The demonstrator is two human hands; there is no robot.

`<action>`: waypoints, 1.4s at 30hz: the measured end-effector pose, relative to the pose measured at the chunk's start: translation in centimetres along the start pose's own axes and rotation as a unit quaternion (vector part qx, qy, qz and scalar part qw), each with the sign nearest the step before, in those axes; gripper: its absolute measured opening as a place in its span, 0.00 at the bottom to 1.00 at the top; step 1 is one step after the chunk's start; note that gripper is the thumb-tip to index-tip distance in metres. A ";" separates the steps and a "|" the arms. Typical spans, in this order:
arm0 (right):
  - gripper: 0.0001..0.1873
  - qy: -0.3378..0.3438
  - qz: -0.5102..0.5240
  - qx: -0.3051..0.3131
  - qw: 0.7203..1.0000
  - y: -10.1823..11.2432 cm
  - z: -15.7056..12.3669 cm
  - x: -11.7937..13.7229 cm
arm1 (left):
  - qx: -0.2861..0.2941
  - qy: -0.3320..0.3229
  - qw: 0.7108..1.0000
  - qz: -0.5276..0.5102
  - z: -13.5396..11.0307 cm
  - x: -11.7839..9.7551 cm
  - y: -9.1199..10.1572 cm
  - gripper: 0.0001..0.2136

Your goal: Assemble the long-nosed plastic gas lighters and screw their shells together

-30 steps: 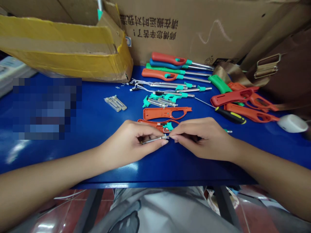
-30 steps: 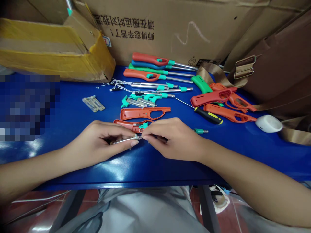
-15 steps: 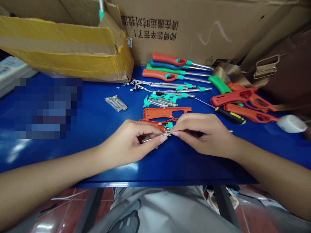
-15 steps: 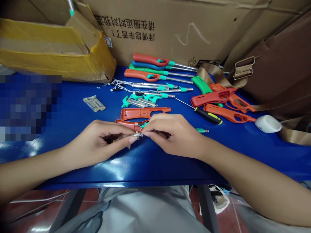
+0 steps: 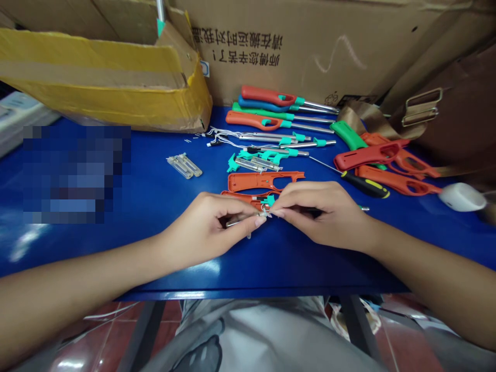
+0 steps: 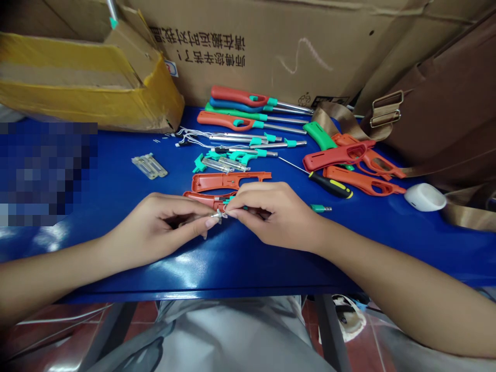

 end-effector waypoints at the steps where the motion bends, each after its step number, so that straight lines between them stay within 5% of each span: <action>1: 0.06 -0.002 0.003 -0.002 1.000 0.0 0.0 0.0 | 0.000 0.007 1.000 -0.006 0.0 0.1 0.0 0.11; 42: 0.06 -0.046 0.012 0.033 0.998 -0.4 0.0 -0.5 | -0.002 -0.014 1.000 -0.004 -0.1 0.1 -0.1 0.09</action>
Point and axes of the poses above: each hand's wrist, its own z-axis towards the middle knuckle, its own y-axis out of the back of the hand, x = y × z, the point moved 6 cm from there along z, towards the middle knuckle, and after that the axes turned 5 degrees about -y, right-handed, at the moved point
